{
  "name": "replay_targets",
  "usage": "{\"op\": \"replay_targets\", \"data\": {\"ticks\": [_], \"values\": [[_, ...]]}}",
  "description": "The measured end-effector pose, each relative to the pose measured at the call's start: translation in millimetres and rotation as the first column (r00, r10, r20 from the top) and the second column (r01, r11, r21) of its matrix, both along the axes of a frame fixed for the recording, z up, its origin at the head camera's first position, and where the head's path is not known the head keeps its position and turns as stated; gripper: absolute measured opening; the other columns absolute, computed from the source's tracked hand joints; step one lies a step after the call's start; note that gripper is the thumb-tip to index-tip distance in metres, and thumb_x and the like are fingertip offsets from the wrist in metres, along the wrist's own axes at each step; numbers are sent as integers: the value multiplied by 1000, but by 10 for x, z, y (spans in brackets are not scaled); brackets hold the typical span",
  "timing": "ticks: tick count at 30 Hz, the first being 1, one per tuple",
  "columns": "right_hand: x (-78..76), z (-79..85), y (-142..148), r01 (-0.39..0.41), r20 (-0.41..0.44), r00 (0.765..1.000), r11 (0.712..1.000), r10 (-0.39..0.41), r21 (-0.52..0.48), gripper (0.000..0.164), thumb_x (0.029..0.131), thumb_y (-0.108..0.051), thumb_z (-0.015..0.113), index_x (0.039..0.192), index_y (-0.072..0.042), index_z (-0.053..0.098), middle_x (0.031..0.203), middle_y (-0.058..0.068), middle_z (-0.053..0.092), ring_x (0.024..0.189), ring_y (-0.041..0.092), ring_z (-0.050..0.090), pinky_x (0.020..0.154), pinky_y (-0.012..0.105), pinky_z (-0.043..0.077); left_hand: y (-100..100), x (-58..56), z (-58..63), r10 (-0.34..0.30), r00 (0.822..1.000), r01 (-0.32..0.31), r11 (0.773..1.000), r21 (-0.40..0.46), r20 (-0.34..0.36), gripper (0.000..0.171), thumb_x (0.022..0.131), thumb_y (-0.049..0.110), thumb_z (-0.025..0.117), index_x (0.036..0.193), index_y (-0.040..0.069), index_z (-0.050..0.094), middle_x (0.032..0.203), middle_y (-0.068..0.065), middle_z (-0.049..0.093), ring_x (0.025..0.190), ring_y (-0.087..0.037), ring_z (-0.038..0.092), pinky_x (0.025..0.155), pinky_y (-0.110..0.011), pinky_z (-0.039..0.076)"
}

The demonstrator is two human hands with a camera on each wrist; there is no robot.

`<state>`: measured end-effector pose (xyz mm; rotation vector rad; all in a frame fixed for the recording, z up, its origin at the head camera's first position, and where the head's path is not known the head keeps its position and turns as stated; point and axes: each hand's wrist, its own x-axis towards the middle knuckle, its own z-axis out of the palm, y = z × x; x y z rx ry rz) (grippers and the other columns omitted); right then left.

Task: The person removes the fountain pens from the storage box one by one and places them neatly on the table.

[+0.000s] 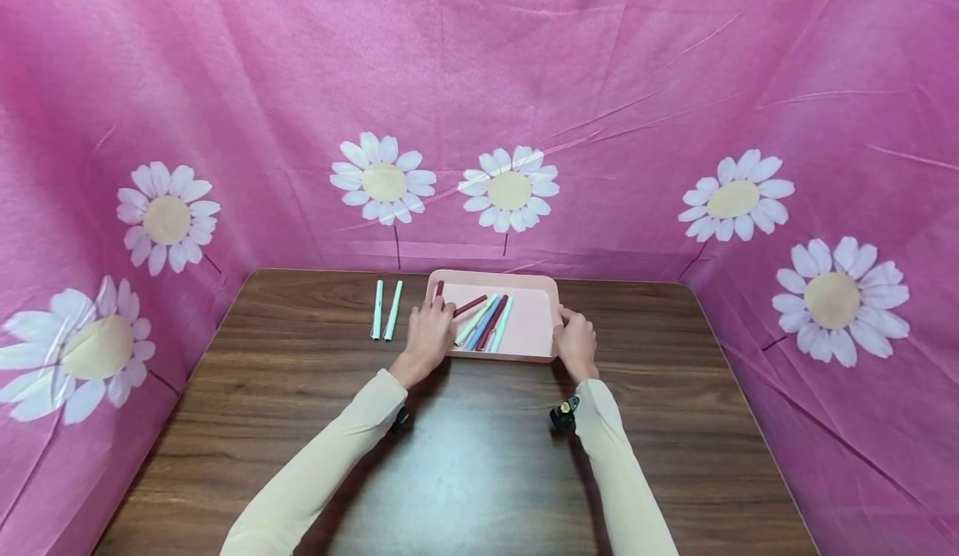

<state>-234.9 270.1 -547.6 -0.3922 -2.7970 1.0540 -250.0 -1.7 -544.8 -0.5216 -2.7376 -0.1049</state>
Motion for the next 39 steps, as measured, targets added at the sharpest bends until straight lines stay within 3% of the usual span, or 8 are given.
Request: {"op": "replay_targets", "data": {"ticks": [10, 19, 23, 32, 39], "values": [[-3, 1, -8, 4, -4, 1000, 1000, -4, 7, 52, 90, -2, 51, 141, -1, 63, 138, 27, 62, 109, 54, 63, 87, 64, 49, -154, -26, 10, 17, 999, -16, 1000, 21, -43, 18, 93, 6, 70, 111, 7, 70, 110, -14, 68, 96, -30, 66, 77, -42, 53], [0, -28, -3, -8, -4, 1000, 1000, 8, -2, 53, 90, -1, 51, 142, 0, 62, 139, 28, 62, 103, 51, 63, 85, 62, 49, -322, -46, 9, 21, 995, -5, 986, 169, -97, 28, 84, 8, 81, 111, 4, 72, 104, -15, 69, 90, -33, 66, 74, -44, 56], [1, -26, 8, -8, -14, 1000, 1000, 8, -2, 53, 90, 0, 51, 141, 1, 63, 138, 28, 62, 99, 48, 61, 84, 61, 49, -404, -77, 26, 40, 994, -17, 977, 213, -103, 24, 84, 7, 81, 106, 3, 72, 98, -15, 67, 89, -34, 67, 73, -45, 56], [8, -10, 8, -12, -6, 1000, 1000, 12, -3, 52, 91, -1, 51, 142, 0, 62, 138, 28, 62, 93, 44, 59, 81, 58, 48, -681, -122, -6, 110, 989, -71, 938, 340, -96, 25, 81, 0, 75, 106, 0, 72, 97, -18, 67, 87, -39, 67, 73, -50, 57], [11, 1, 2, -17, -13, 1000, 1000, 17, -1, 50, 92, 0, 52, 141, 1, 62, 138, 26, 63, 91, 43, 59, 79, 56, 48, -897, -117, -8, 142, 989, -104, 885, 454, -49, 25, 82, -3, 75, 107, -5, 70, 98, -22, 66, 87, -44, 67, 69, -57, 56]]}}
